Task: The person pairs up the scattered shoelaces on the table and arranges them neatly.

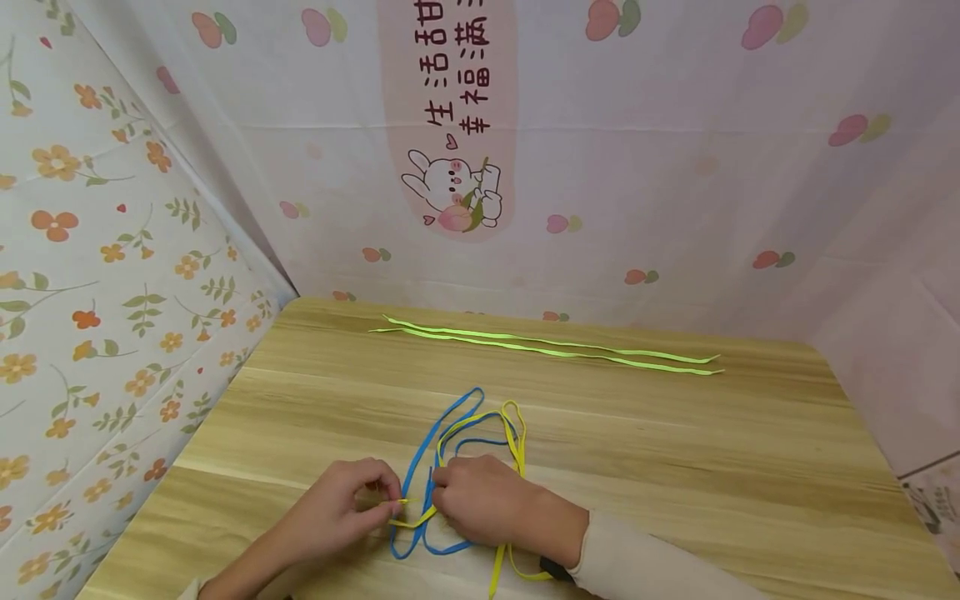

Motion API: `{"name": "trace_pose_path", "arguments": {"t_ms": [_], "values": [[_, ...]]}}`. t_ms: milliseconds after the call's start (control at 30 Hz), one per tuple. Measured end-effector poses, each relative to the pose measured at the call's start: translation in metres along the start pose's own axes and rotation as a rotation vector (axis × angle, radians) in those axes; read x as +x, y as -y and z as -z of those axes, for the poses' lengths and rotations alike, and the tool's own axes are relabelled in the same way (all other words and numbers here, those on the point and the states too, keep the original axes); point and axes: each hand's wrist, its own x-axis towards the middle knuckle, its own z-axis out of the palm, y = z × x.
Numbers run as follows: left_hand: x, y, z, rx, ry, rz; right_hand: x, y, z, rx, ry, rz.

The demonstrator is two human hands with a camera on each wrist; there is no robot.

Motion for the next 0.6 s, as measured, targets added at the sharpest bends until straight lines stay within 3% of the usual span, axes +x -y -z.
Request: {"name": "trace_pose_path", "arguments": {"t_ms": [200, 333, 600], "values": [[0.010, -0.005, 0.003, -0.070, 0.027, 0.103, -0.002, 0.001, 0.003, -0.026, 0.019, 0.031], [0.016, -0.005, 0.004, -0.066, 0.019, 0.135, -0.007, -0.003, 0.006, 0.095, -0.055, 0.014], [0.026, -0.003, 0.007, -0.044, -0.020, 0.117, -0.026, -0.016, 0.025, 0.406, -0.177, -0.077]]}}
